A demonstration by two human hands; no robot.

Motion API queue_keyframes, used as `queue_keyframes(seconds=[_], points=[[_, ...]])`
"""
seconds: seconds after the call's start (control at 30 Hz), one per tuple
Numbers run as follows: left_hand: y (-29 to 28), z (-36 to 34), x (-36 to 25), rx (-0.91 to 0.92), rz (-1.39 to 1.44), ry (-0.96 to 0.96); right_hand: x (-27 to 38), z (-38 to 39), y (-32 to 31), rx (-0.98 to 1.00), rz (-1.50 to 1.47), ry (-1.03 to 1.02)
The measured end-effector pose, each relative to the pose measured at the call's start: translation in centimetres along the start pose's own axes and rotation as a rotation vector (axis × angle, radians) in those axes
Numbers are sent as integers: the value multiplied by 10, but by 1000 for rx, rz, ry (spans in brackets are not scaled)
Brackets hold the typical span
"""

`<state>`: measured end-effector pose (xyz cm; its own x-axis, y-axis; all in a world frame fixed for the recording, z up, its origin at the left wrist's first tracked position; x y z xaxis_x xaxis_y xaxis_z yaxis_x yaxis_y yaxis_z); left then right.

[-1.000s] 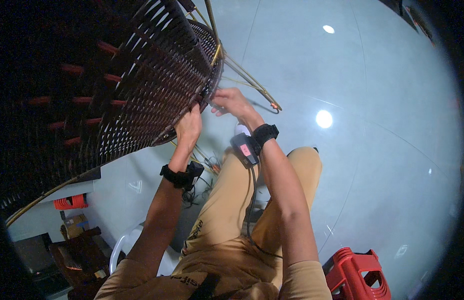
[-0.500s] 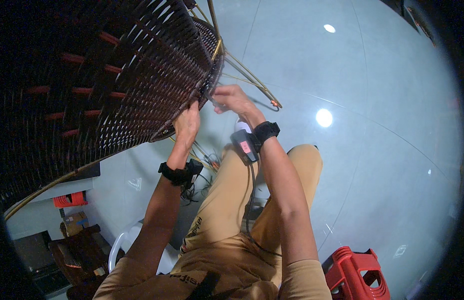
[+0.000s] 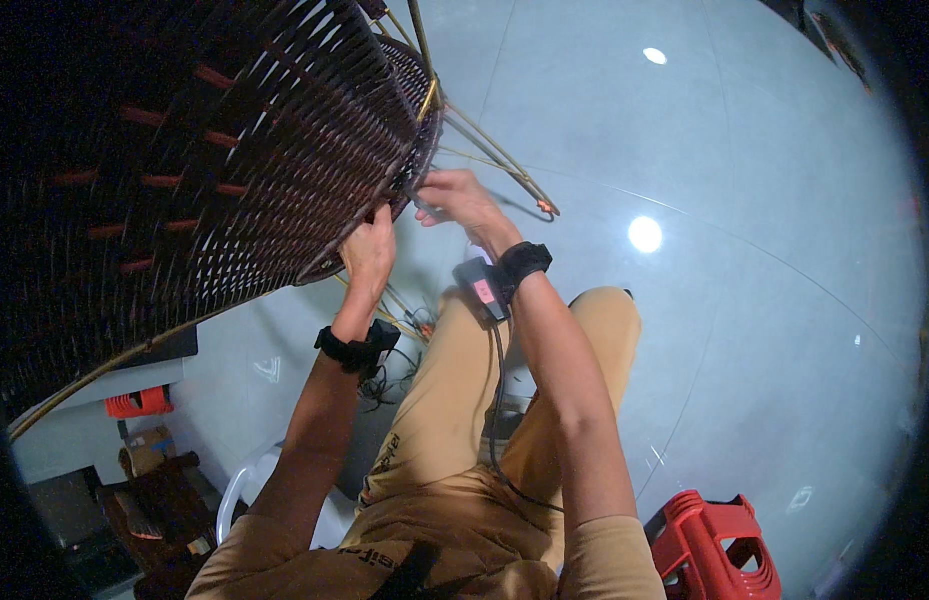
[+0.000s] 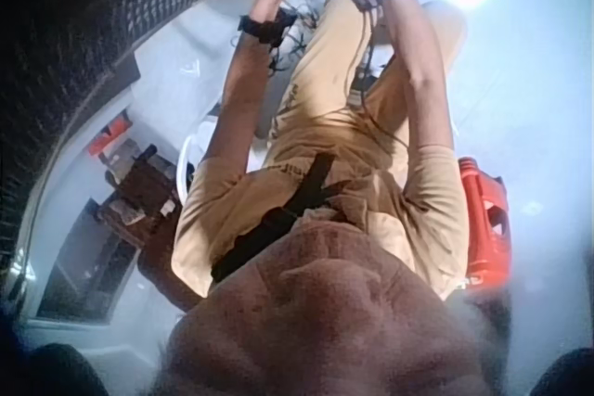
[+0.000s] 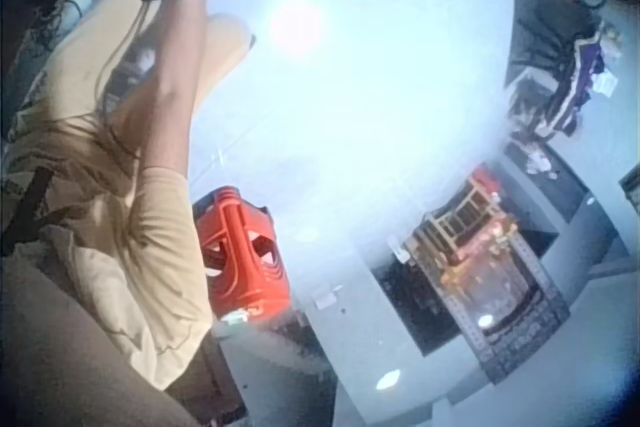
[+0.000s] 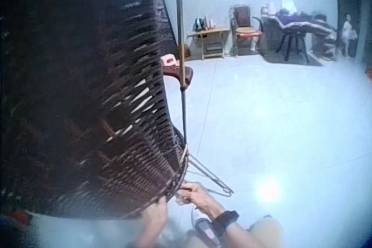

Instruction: The person weaves wicker or plastic strips into a chair frame by hand, pulling the material through the existing weave and securing it to the frame.

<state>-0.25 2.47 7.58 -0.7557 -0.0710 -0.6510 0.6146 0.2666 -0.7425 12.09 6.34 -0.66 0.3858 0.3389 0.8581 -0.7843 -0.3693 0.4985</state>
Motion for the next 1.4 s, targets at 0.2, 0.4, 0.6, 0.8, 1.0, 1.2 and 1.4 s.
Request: queue_keyframes(seconds=[0.2,0.4,0.6,0.8,1.0,1.2,1.4], points=[[-3,3,-9,17,29,22,-4,-2,2,36,-35,-3],[-3,-4,-9,-55,-70,91,-4,-7,7,64,-72,-41],[3,-13,-11,46,-18,122,-3,-10,3,16,-130,-91],[4,-14,-21,206,152,117,-7,-16,3,12,-65,-97],[19,-17,-31,328,89,272,-1,-12,2,-10,-30,-111],[18,-24,-18,123,-31,330,-3,-1,3,-14,-131,64],[24,-39,0,158,4,147,1,9,10,-8,-163,153]])
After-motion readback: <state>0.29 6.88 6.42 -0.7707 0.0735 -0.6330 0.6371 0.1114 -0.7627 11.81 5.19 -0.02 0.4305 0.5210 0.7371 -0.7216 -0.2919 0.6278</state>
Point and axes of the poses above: each hand's wrist, its own z-axis away from the middle knuckle, its own y-axis out of the palm, x = y × z, the point moved 10 cm from there along -z, towards the middle knuckle, and after that the axes turned 5 degrees about x, right-handed, at the moved point
